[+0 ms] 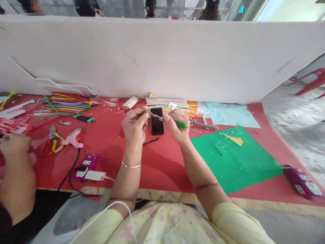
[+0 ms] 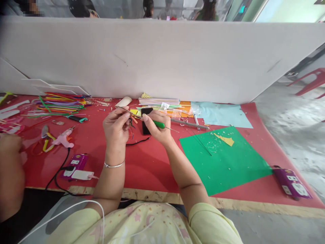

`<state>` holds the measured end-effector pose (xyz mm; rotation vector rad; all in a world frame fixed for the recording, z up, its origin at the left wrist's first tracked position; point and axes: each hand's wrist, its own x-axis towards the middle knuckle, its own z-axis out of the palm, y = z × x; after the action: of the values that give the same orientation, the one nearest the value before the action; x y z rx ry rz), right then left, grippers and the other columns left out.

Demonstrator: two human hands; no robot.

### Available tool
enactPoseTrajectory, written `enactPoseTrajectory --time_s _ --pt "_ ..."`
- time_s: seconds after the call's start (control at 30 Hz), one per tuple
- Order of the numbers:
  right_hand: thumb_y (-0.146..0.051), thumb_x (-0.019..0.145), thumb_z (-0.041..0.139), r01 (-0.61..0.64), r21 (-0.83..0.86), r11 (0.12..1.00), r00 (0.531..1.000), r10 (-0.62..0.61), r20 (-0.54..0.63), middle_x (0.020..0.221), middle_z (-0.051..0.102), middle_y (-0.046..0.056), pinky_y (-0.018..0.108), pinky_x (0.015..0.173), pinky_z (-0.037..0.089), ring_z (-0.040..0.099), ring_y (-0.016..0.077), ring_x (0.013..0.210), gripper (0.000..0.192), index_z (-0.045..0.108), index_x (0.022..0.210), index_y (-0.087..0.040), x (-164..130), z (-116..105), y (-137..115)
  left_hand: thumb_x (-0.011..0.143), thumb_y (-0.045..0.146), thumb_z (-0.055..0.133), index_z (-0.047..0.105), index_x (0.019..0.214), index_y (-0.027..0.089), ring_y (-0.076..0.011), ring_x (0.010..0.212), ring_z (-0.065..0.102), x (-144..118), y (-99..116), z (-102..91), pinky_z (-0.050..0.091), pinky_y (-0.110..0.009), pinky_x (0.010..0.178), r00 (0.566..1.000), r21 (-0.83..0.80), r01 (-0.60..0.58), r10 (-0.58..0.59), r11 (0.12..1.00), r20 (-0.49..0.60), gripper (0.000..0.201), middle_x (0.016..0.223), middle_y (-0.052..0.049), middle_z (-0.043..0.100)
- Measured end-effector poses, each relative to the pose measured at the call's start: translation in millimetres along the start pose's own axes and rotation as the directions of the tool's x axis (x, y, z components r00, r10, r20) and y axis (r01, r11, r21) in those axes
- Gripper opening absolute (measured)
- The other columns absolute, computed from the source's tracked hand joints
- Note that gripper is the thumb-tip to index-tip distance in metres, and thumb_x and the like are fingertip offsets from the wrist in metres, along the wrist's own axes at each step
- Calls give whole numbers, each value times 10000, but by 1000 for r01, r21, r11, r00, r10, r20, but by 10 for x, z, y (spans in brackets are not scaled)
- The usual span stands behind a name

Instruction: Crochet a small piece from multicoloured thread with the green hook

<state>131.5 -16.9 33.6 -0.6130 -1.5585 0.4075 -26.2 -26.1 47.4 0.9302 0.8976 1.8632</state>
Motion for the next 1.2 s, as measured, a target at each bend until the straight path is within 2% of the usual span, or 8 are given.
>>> enactPoseTrajectory --time_s 0.33,0.63,0.8,0.93,1.0,1.07,1.13,1.2 --pt "-352 1033 669 19 0 1000 1000 -19 -23 698 698 0 315 628 478 605 127 624 269 833 844 -251 -5 7 31 680 219 856 844 847 201 -41 434 429 4 -14 9 284 -175 390 999 -1 -31 31 1000 16 169 573 42 622" --pt "-381 1030 670 20 3 1000 1000 -20 -8 716 747 7 333 640 506 652 145 642 279 837 833 -274 -8 -7 87 652 222 858 843 859 204 -44 447 452 1 14 13 273 -179 380 1000 -4 17 -17 1000 5 208 639 26 670" --pt "-418 1042 646 -9 -65 998 999 7 -37 713 732 13 342 649 505 641 153 650 306 827 850 -264 -13 1 96 673 249 872 835 830 212 -43 463 451 -12 0 28 286 -185 398 1000 54 -19 19 998 -7 166 652 27 669" --pt "-412 1037 660 5 -110 994 999 -10 -46 780 752 22 341 691 531 653 153 693 258 831 918 -260 -34 36 97 645 239 888 843 909 224 -43 468 466 -30 -17 62 294 -185 404 999 39 -30 31 999 -31 268 681 30 695" --pt "-418 1032 668 6 -87 996 996 -13 -83 853 777 36 341 733 557 679 160 753 239 836 980 -255 -60 79 92 610 230 895 838 947 227 -41 456 455 -23 -17 69 264 -181 385 998 -23 58 -58 998 -13 342 683 31 702" --pt "-485 1016 680 -36 -13 999 991 34 -132 841 759 39 339 733 567 672 162 756 285 834 1001 -245 -86 133 94 579 223 893 825 945 227 -37 442 428 -1 -10 57 235 -175 368 973 -96 231 -227 968 51 373 674 30 697" --pt "-601 986 676 -160 152 975 977 178 -118 716 671 12 316 627 535 598 139 634 402 812 911 -230 -96 178 120 575 210 878 814 941 224 -29 437 397 29 1 25 237 -164 367 915 -143 397 -377 907 145 372 660 31 681" --pt "-708 942 664 -350 370 861 927 376 3 591 530 -38 277 465 418 432 95 477 523 736 771 -219 -81 193 179 589 186 853 805 924 215 -24 440 373 59 14 -19 258 -151 376 874 -164 472 -435 866 218 340 634 37 645"
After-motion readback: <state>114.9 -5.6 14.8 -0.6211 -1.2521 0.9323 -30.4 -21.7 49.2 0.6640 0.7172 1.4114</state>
